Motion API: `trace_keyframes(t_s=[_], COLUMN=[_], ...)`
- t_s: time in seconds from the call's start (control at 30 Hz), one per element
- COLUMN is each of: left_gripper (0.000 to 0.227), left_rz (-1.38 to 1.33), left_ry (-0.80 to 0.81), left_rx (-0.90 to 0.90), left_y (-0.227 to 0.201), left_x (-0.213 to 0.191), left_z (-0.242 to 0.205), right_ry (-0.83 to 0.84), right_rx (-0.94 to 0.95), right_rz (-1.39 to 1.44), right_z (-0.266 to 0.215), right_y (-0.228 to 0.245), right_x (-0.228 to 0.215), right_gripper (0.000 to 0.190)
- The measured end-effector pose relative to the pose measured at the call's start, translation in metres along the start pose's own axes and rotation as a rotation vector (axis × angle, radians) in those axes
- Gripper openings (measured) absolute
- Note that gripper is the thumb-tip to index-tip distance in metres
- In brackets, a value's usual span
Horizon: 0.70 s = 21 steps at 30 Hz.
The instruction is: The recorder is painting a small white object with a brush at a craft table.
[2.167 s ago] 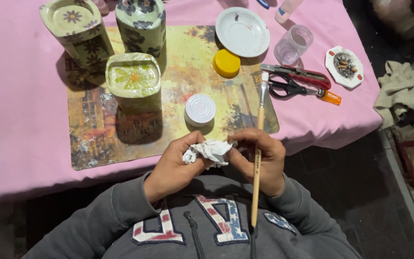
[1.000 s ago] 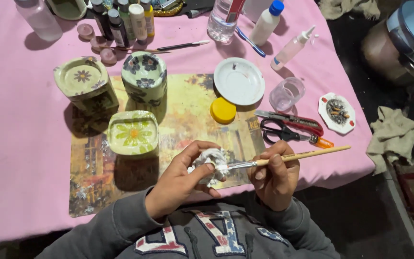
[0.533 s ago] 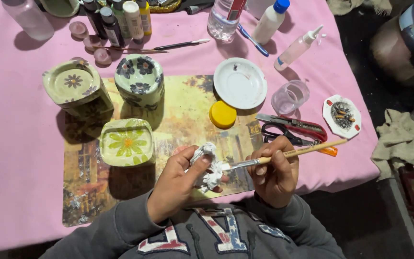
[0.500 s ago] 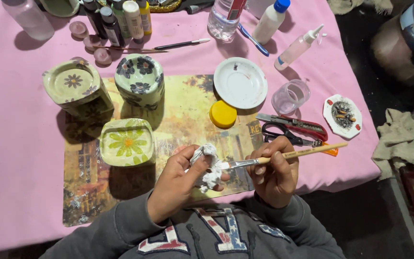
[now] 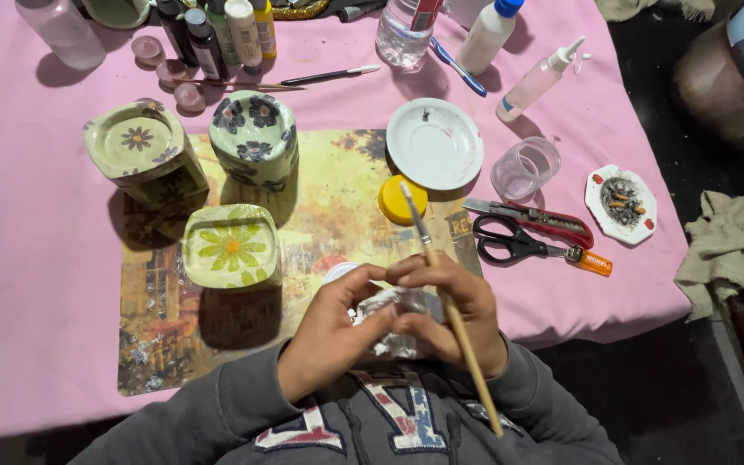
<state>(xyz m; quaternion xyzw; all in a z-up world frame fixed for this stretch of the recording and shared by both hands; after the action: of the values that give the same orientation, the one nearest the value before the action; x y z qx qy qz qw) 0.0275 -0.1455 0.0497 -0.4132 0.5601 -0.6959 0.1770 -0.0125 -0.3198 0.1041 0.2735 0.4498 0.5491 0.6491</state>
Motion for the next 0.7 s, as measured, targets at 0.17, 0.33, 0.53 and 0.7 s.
trace_keyframes(t_s=[0.17,0.33,0.53,0.7], left_gripper=[0.037,0.035,0.025,0.02], left_rz=[-0.028,0.018,0.012,-0.02], left_ry=[-0.041,-0.021,-0.054,-0.126], left_rx=[-0.076,0.0,-0.032,0.068], left_y=[-0.008,-0.001,-0.002,0.002], left_x=[0.008,0.005,0.007,0.004], left_z=[-0.002,-0.002,-0.002,-0.002], right_ry=[0.029,-0.119,-0.143,-0.051], right_rx=[0.032,0.066,0.171,0.156], right_rz=[-0.012,0.035,0.144,0.125], right_z=[-0.016,-0.026,-0.034,-0.032], right_y=[-0.019,-0.028,-0.032,-0.027], right_x=[-0.002,-0.007,-0.015,-0.015], right_gripper=[0.022,0.025,0.024,0.032])
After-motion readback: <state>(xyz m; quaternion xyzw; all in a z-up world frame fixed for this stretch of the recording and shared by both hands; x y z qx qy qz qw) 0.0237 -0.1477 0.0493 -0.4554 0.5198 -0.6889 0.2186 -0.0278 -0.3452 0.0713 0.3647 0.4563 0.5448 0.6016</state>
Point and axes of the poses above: each hand's wrist, its own z-axis towards the middle knuckle, its own x-axis out of the palm, y = z × x, the point moved 2 cm from there along z, towards the middle knuckle, and after that the axes turned 5 degrees about -z, right-handed, at the moved point
